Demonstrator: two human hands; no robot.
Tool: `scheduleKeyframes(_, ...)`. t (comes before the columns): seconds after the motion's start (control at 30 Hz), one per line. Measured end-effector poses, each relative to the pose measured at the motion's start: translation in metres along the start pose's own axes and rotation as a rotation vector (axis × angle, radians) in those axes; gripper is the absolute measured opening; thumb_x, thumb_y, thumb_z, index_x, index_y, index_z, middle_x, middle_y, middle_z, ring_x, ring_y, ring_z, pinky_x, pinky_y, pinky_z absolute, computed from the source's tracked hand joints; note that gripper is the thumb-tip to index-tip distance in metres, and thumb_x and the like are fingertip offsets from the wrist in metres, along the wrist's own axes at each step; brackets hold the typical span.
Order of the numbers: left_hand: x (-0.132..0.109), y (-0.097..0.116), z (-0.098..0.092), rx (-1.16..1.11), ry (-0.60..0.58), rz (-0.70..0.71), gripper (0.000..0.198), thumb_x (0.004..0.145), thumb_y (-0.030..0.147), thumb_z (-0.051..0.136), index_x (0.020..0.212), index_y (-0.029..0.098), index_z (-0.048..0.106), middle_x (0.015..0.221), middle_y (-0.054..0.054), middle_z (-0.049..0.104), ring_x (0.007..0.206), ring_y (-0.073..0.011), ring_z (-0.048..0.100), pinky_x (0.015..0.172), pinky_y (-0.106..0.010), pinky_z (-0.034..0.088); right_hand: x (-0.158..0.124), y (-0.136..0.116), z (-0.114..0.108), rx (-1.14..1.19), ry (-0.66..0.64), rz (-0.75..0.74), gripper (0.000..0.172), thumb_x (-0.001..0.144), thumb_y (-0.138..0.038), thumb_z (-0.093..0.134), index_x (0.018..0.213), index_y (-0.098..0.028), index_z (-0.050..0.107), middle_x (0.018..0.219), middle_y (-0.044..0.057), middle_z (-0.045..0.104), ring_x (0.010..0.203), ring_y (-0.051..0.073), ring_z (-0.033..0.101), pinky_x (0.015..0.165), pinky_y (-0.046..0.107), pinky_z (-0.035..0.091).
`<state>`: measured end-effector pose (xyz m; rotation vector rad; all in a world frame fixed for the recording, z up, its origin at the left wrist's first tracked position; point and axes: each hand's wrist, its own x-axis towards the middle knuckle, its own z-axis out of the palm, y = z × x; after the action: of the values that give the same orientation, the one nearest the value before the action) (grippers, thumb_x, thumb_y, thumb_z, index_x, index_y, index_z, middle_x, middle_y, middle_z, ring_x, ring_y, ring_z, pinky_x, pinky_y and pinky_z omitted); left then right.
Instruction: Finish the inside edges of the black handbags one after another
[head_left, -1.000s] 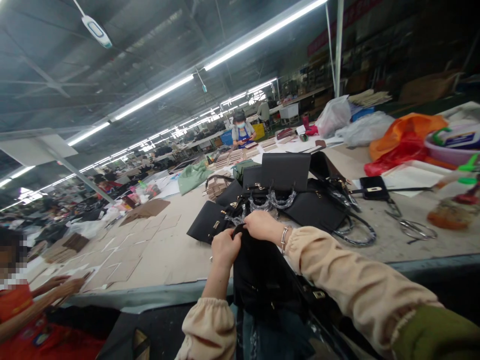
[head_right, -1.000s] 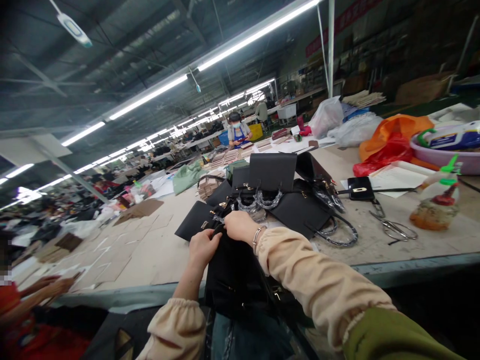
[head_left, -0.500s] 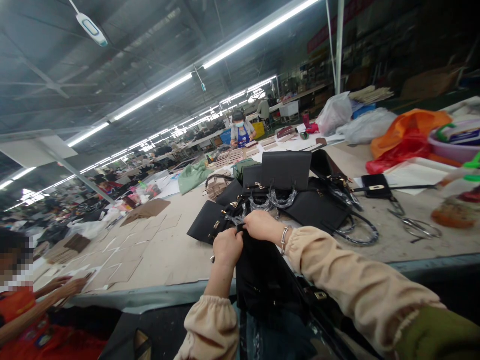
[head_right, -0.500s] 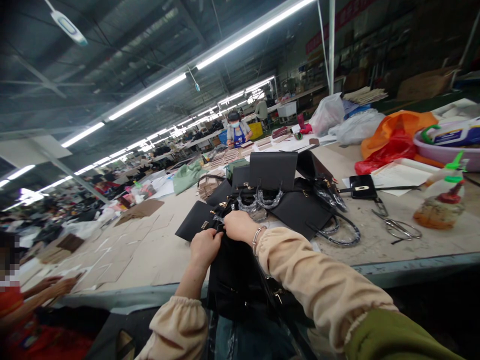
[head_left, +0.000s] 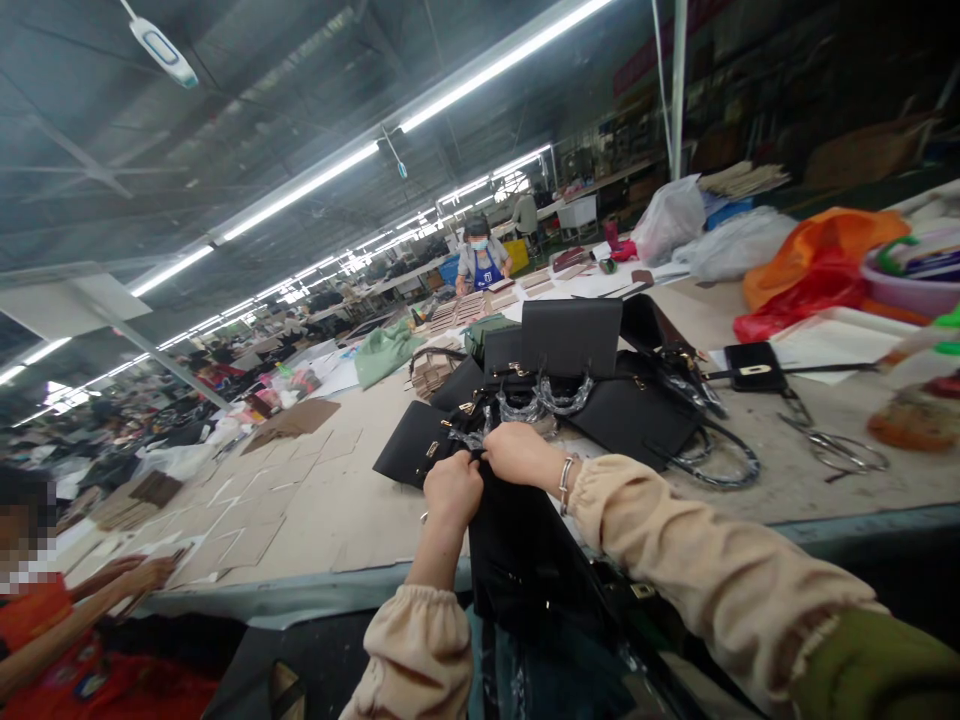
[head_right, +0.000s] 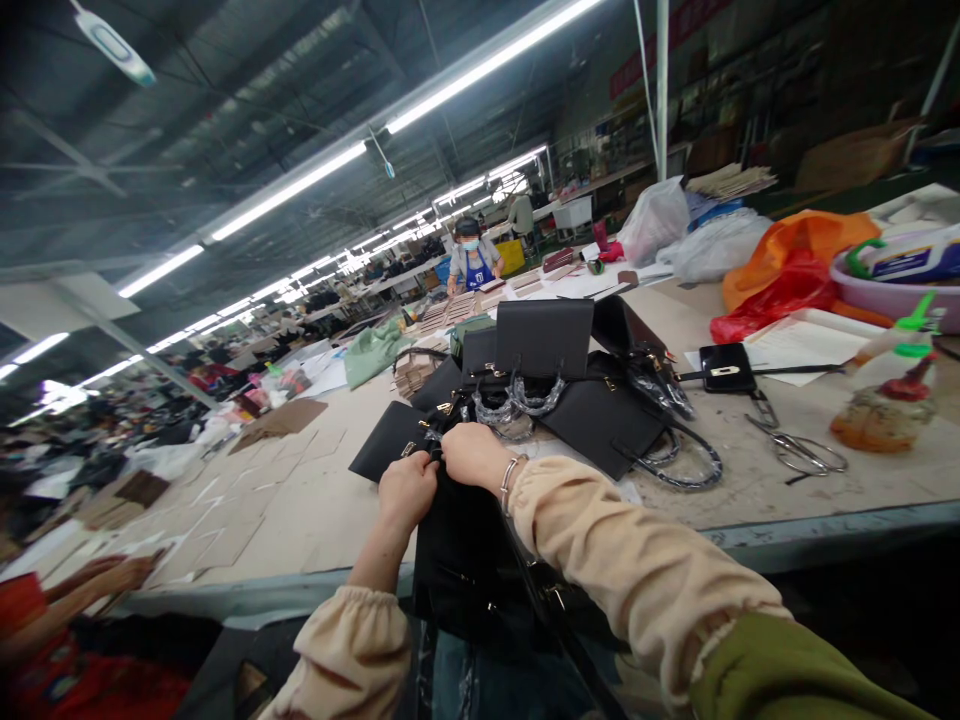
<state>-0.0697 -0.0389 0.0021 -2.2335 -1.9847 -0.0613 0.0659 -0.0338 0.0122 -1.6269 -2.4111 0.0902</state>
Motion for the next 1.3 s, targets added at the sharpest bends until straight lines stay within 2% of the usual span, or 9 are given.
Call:
scheduleKeyframes(0.47,0.005,-0.005,-0.006,0.019,-0.052,0.126,0.027,0.089,0.035,0.041,0.084,0.021,0.064,0.088,-0.007,0.069,0.087,-0.0205,0.063,0.070,-0.027,0.041,0.003,0.001,-0.001,0.008,-0.025,-0.079,0.029,0.084,-0.026,0.046,0.089,-0.013,0.071,0.088,0.017,0.069,0.089,0.027,0.065,0.076,0.032,0.049)
scheduleKeyframes(0.7,0.006,-0.008,-0.007,0.010,-0.058,0.127,0.026,0.088,0.035,0.042,0.084,0.021,0.064,0.086,-0.006,0.069,0.087,-0.0204,0.063,0.068,-0.026,0.041,0.007,0.003,0.001,0.012,-0.040,-0.101,0.029,0.084,-0.027,0.046,0.090,-0.014,0.071,0.091,0.016,0.069,0.090,0.026,0.065,0.077,0.032,0.048)
scheduleKeyframes(0.97,0.005,-0.005,-0.004,0.015,-0.049,0.092,0.026,0.087,0.033,0.042,0.088,0.020,0.064,0.086,-0.008,0.069,0.085,-0.0222,0.064,0.068,-0.028,0.042,0.008,0.013,0.000,0.041,-0.028,-0.140,0.028,0.085,-0.029,0.044,0.098,-0.021,0.068,0.095,0.008,0.070,0.091,0.021,0.064,0.077,0.027,0.046)
scheduleKeyframes(1.3,0.005,-0.003,-0.007,0.014,-0.074,0.100,0.025,0.088,0.032,0.042,0.089,0.020,0.064,0.088,-0.008,0.069,0.087,-0.0225,0.064,0.070,-0.029,0.042,0.013,0.010,0.000,0.006,-0.019,-0.154,0.028,0.085,-0.028,0.044,0.091,-0.019,0.070,0.093,0.011,0.070,0.089,0.023,0.064,0.075,0.029,0.047)
